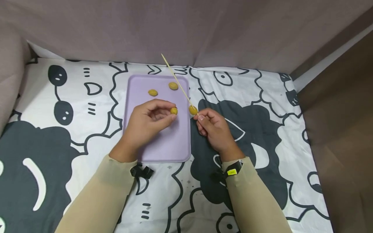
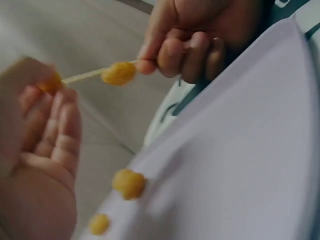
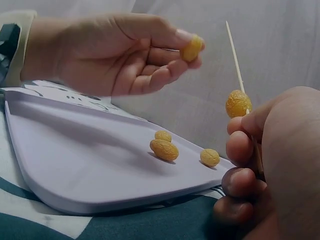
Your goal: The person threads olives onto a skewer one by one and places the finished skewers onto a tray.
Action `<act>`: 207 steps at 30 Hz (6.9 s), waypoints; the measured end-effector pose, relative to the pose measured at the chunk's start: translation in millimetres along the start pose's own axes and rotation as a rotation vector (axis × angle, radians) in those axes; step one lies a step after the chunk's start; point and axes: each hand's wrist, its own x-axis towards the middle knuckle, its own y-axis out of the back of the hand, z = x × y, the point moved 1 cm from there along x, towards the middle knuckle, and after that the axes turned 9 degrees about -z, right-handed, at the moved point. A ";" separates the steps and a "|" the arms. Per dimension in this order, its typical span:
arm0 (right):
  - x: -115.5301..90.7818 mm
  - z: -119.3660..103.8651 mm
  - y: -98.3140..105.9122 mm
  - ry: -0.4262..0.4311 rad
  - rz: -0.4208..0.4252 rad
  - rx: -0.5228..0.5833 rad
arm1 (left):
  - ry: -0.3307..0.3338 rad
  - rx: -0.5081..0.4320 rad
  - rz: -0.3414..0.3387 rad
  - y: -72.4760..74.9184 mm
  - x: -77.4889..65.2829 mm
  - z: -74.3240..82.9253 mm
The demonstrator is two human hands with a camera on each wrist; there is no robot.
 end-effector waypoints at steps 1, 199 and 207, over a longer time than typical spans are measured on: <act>-0.7 -0.4 0.5 0.001 -0.001 -0.003 | -0.030 -0.061 -0.001 0.0 0.1 -4.1; -0.5 -1.4 -2.1 -0.039 -0.092 -0.451 | -0.355 -0.481 0.346 14.9 15.8 -23.0; -0.7 -0.7 -1.6 -0.019 -0.105 -0.439 | -0.358 -0.486 0.325 14.3 16.4 -23.6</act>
